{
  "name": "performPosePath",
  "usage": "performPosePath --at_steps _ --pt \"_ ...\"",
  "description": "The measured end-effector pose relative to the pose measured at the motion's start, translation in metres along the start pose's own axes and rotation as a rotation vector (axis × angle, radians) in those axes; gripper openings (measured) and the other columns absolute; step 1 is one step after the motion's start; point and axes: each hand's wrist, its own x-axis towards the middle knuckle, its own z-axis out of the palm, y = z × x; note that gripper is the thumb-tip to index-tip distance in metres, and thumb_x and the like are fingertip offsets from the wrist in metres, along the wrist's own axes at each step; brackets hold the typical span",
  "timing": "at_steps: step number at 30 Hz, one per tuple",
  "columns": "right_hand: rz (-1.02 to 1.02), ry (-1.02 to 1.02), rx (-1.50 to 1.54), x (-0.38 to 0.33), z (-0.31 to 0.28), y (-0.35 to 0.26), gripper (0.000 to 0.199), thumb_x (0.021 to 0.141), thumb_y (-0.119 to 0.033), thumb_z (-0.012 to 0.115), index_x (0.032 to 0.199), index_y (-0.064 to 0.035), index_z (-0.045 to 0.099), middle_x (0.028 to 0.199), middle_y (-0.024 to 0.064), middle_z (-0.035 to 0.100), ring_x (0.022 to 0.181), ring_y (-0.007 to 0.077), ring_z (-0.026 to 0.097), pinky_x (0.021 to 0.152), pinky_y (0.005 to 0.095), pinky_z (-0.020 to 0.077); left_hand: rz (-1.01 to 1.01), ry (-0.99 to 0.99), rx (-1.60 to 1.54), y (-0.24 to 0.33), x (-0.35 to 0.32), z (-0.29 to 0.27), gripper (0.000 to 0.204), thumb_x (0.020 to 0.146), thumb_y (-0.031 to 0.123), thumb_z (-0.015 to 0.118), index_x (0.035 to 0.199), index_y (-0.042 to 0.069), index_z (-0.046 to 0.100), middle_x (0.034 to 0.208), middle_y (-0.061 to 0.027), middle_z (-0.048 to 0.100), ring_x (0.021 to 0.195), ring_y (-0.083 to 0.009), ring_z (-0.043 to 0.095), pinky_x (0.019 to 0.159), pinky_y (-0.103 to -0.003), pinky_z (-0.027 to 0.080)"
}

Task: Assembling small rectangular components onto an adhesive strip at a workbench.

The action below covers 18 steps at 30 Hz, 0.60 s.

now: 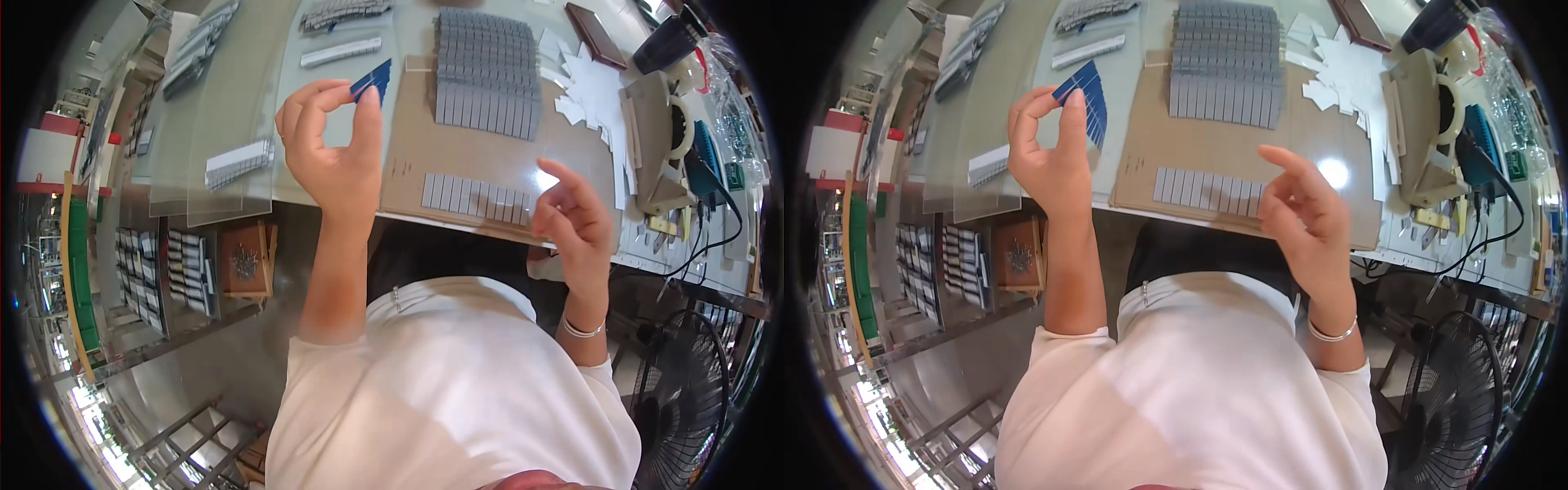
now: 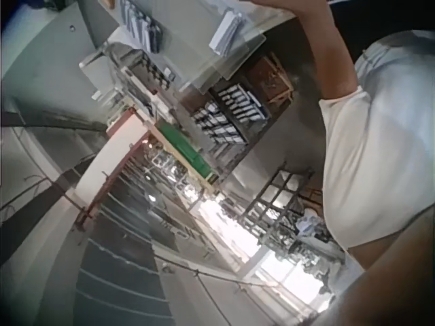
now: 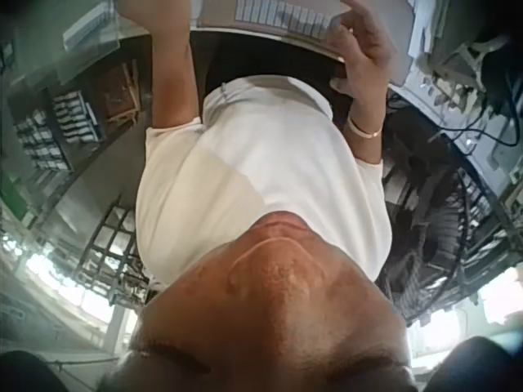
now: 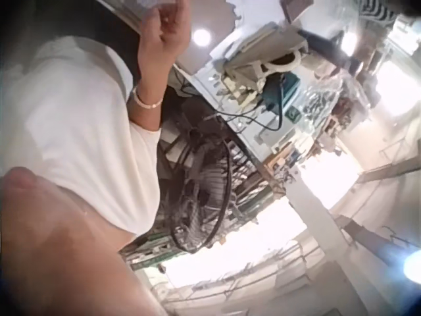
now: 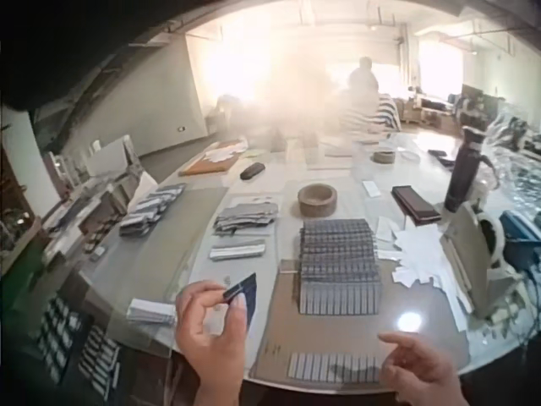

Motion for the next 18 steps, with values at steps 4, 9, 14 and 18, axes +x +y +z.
performPosePath --at_steps 4,9,14,18 --pt "0.026 0.058 0.018 -0.012 -0.017 0.013 0.043 0.091 0.005 0.055 0.134 0.0023 0.055 0.08 -0.0002 0.055 0.07 0.0055 0.053 0.061 0.0189 0.0449 0.174 -0.058 0.097 0.001 -0.016 0.002 0.014 0.074 0.006 0.078 0.081 0.011 0.066 0.096 -0.0017 0.066 0.097 -0.0217 0.058 0.099 -0.04 0.034" --pt "0.078 0.194 0.018 -0.027 -0.031 0.013 0.045 0.09 0.007 0.054 0.134 0.002 0.055 0.08 -0.0003 0.055 0.07 0.0056 0.053 0.06 0.0182 0.0448 0.361 -0.168 0.217 0.007 -0.042 0.0 0.017 0.069 0.01 0.078 0.077 0.018 0.066 0.096 0.0034 0.063 0.101 -0.0212 0.058 0.111 -0.051 0.022" --pt "0.01 0.304 -0.036 -0.036 -0.031 0.011 0.041 0.092 0.003 0.055 0.133 0.0052 0.055 0.083 0.0015 0.055 0.073 0.0077 0.055 0.066 0.0212 0.0473 0.471 -0.268 0.239 0.025 -0.071 0.011 0.02 0.066 0.01 0.076 0.078 0.02 0.064 0.096 0.0047 0.062 0.102 -0.0218 0.057 0.113 -0.056 0.019" --pt "-0.066 0.348 -0.213 -0.042 -0.032 0.021 0.041 0.092 0.005 0.055 0.132 0.0036 0.056 0.087 0.0025 0.057 0.076 0.0079 0.056 0.068 0.0202 0.0458 0.492 -0.395 0.238 0.032 -0.097 0.026 0.021 0.066 0.012 0.076 0.079 0.021 0.063 0.097 0.0053 0.061 0.105 -0.0213 0.055 0.112 -0.06 0.019"
